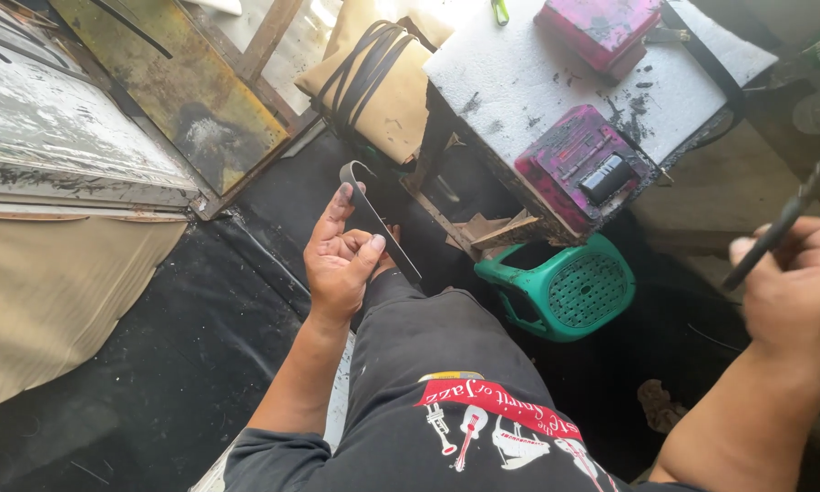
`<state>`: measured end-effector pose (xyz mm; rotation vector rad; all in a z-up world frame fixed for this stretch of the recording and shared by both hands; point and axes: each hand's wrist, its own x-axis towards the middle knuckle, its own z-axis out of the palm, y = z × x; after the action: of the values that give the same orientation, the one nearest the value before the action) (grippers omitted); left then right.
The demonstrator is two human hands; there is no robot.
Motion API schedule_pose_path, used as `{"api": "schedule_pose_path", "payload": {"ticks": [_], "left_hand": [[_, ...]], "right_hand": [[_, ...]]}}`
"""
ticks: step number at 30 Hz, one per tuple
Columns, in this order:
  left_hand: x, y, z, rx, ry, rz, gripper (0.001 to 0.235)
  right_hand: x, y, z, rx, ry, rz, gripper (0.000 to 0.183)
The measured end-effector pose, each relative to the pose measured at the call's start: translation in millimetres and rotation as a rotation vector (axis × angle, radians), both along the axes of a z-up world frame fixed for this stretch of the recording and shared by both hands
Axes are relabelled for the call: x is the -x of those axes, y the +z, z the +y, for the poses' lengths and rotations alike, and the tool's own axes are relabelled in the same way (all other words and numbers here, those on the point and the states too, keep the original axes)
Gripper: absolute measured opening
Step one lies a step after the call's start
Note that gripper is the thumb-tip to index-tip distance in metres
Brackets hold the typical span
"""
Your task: Dyeing long leather strips by pulling them through a guide and hanging them on a line to dry using clothespins.
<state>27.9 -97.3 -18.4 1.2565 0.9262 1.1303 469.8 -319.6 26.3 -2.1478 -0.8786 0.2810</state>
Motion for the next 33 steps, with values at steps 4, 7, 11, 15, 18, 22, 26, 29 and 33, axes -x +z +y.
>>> {"api": "schedule_pose_path", "payload": {"ticks": [4,7,11,15,18,22,26,29,33], "left_hand": [[-3.0,12.5,-3.7,-0.017,-0.031,-0.051,0.069],[-2.3,16.4,-9.0,0.008,-0.037,-0.058,0.068],[0.5,16.9,-16.8,0.115,-0.049,-0.216,0.069],[4.9,24.8,-25.0,0.195,-0.071,-0.291,0.071],[6.4,30.3,-30.4,0.214,-0.069,-0.297,0.072],[16.7,3.6,-27.3,0.149,-0.131,-0.462,0.068],[18.5,6.3,-25.4,0.164,-0.129,-0.474,0.067],[17.6,0.9,-16.7,0.154,-0.082,-0.444,0.058],[7.9,0.3,-0.5,0.173,0.061,-0.407,0.035]], "right_hand": [[44.2,17.1,-0.2,-0.018,0.094,0.011,0.019],[57.8,13.5,3.1,-0.060,0.129,0.011,0.020],[86.3,21.2,12.2,-0.156,0.132,0.036,0.012],[112.4,9.6,3.8,-0.190,0.259,0.191,0.009],[128.5,-3.5,2.8,-0.179,0.387,0.027,0.010],[156.7,-17.2,14.2,-0.334,0.432,0.163,0.017],[193.0,-24.3,30.0,-0.283,0.499,0.262,0.027],[218.0,-32.7,43.0,-0.284,0.523,0.334,0.031],[239.0,-49.6,60.7,-0.203,0.574,0.415,0.033]]}}
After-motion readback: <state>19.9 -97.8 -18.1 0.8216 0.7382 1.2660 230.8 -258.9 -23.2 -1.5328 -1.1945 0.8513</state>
